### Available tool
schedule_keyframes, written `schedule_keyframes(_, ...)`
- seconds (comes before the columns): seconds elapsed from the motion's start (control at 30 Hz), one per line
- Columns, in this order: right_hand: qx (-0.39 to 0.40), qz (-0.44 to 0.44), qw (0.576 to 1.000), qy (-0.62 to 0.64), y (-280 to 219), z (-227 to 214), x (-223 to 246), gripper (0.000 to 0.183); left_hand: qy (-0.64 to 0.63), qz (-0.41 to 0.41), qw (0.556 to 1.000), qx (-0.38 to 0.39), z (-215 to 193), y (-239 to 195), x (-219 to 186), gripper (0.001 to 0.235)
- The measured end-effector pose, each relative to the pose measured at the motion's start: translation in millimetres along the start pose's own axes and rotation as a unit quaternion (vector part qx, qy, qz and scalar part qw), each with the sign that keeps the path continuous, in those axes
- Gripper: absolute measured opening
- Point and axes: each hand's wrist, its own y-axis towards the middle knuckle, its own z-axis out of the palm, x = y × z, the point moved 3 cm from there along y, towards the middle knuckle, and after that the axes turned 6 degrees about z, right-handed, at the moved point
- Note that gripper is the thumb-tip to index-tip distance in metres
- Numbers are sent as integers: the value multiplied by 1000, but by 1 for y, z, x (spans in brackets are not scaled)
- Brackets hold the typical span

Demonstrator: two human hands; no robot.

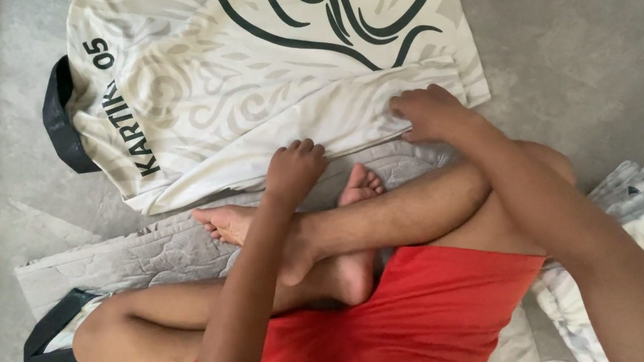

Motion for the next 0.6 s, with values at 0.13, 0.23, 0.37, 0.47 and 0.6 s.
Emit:
schedule_keyframes(0.13,-35,3,997,-70,4,4,3,38,27,-1,999,-18,3,0,-6,9)
schedule_keyframes(0.23,-38,32,995,-81,7,13,-6,29,56,-3,998,-4,-13,1,-8,7)
schedule_keyframes(0.37,-45,44,995,-76,10,21,-21,34,5,-44,999,5,-17,-2,-8,13)
schedule_keyframes(0.47,-44,47,995,-77,6,16,-20,37,2,-74,997,11,-20,-7,-9,12)
schedule_keyframes(0.6,-86,19,993,-79,18,38,-40,30,-12,-139,990,32,-32,-13,-7,13)
